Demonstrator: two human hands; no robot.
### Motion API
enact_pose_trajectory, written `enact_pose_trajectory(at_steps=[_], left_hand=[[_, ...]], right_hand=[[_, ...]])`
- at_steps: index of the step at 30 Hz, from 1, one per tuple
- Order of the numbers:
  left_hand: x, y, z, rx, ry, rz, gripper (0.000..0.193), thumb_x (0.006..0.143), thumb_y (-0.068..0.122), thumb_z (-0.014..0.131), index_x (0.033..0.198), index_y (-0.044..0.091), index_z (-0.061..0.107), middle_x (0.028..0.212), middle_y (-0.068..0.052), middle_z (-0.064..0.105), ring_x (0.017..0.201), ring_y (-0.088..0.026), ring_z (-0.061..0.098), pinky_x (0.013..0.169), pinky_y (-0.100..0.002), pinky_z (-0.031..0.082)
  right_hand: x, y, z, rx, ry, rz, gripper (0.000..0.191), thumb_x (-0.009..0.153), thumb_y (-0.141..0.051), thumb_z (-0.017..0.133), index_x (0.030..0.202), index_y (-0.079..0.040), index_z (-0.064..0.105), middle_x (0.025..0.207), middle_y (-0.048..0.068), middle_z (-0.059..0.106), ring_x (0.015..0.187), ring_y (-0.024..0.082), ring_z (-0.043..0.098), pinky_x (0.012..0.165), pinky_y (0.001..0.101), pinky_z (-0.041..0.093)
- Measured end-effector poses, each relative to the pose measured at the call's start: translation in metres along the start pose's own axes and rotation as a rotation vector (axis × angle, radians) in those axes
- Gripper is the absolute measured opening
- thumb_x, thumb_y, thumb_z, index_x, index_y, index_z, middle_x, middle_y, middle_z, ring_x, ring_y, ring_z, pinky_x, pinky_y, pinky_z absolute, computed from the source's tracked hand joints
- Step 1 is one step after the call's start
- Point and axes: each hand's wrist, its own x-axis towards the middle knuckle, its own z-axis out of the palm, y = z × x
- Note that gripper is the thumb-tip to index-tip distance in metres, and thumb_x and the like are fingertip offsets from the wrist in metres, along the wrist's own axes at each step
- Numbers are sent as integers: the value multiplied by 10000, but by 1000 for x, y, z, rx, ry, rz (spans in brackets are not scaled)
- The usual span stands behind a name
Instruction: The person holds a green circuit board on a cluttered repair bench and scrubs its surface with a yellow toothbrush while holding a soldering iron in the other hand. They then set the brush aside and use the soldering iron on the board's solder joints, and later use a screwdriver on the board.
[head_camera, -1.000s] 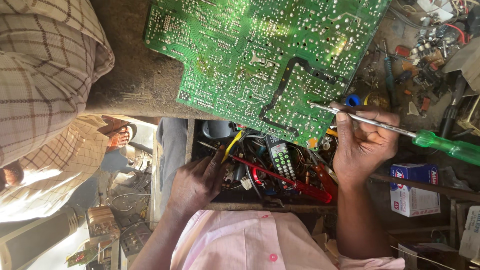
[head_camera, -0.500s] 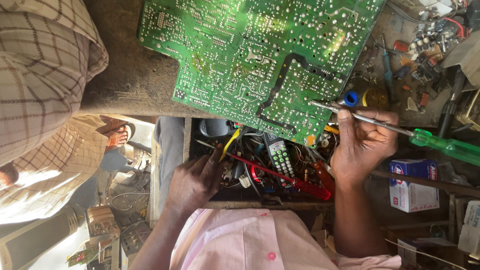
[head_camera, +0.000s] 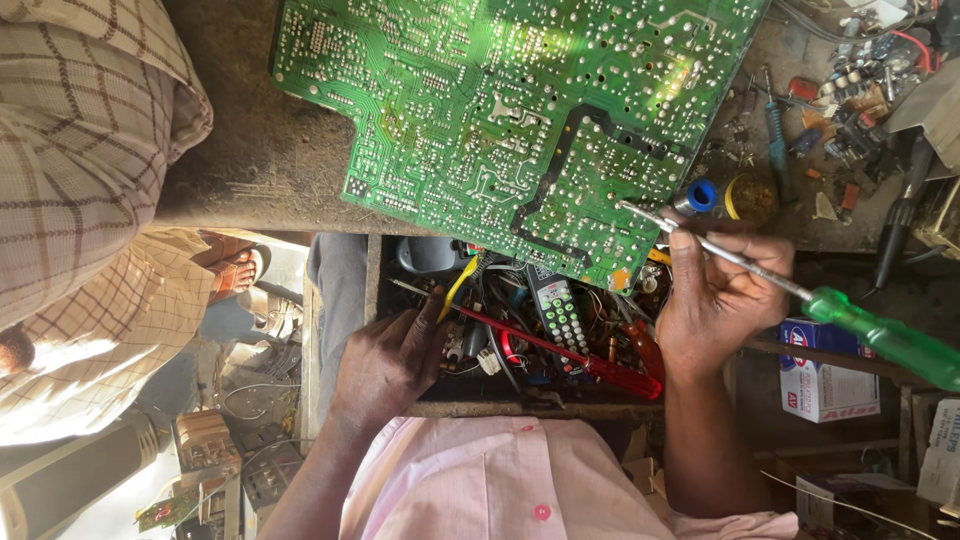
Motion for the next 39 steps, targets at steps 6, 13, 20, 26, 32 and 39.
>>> enact_pose_trajectory(at_steps=[6,13,20,26,32,39], left_hand=[[0,0,-1,-11,5,3,472,892,125,757,1317,-40,639,765,-83,692,598,-201,682,524,-361,552],[1,1,-2,4,4,-1,447,899,127,762,1302,-28,648,756,-77,684,593,-195,675,529,-363,550],[1,1,-1,7,8,4,446,891,126,766,1294,-27,652,742,-78,676,584,-198,670,517,-367,543],[1,0,-1,9,6,7,471,882,139,766,1305,-27,643,772,-90,690,588,-205,670,525,-367,547],[0,1,-1,-9,-14,-21,462,898,142,761,1314,-19,641,768,-78,684,609,-206,679,536,-366,552],[2,2,-3,-11,5,-13,452,889,137,761,1299,-16,648,781,-85,681,601,-222,668,533,-378,540]], right_hand=[[-5,-1,0,40,29,6,256,1087,108,673,1183,9,457,1075,204,651,1088,292,749,990,353,659],[-8,1,5,67,27,20,271,1089,98,669,1195,0,439,1148,238,673,1142,295,738,1044,374,642],[-12,-3,6,39,33,27,276,1078,123,654,1193,14,429,1159,230,623,1155,314,731,1043,375,635],[-13,-4,5,28,38,14,270,1083,141,643,1185,11,431,1136,235,635,1142,317,734,1038,374,645],[-11,-1,4,26,44,-3,265,1076,145,636,1179,11,432,1120,243,657,1133,328,743,1012,363,649],[-11,-8,8,50,52,17,271,1066,153,642,1190,5,452,1121,209,632,1113,317,749,999,354,655]])
